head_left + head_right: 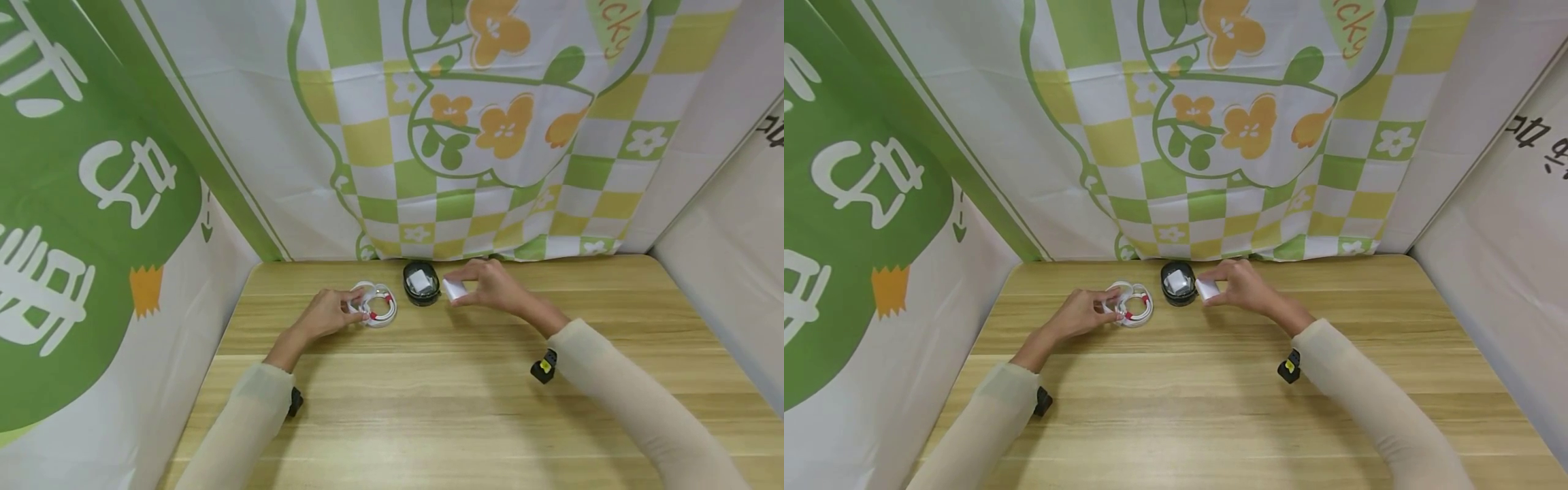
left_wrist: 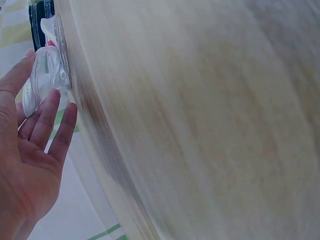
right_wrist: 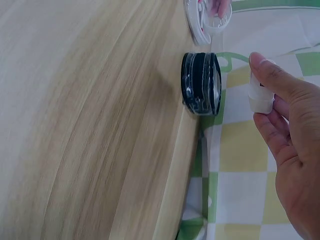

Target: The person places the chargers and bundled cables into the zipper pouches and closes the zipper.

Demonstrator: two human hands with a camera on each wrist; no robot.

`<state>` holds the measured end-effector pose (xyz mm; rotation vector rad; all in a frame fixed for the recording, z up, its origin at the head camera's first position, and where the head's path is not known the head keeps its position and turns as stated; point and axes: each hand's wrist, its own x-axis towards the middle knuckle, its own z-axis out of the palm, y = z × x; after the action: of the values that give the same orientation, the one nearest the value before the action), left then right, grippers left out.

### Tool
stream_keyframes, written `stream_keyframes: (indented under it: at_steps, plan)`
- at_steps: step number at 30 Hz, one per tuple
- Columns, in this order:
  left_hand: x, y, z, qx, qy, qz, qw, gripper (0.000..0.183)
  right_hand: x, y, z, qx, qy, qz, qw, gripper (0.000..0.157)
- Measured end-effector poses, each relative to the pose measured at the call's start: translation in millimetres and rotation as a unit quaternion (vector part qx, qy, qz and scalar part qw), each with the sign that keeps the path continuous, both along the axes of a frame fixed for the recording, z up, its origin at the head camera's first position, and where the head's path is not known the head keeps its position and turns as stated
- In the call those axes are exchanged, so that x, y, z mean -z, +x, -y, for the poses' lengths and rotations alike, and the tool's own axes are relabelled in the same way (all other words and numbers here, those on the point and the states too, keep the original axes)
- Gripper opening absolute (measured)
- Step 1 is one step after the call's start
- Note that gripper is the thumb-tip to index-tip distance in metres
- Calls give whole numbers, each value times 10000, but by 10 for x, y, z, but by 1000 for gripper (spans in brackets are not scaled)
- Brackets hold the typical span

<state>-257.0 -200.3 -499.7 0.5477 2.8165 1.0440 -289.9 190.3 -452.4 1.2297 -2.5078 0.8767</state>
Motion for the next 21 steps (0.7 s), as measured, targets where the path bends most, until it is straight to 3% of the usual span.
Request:
stream_keyframes:
  at_steps: [21]
  plan:
    - [14, -21, 13, 4, 1, -7, 10000, 61, 87, 12, 394, -188, -124, 260, 9994, 55]
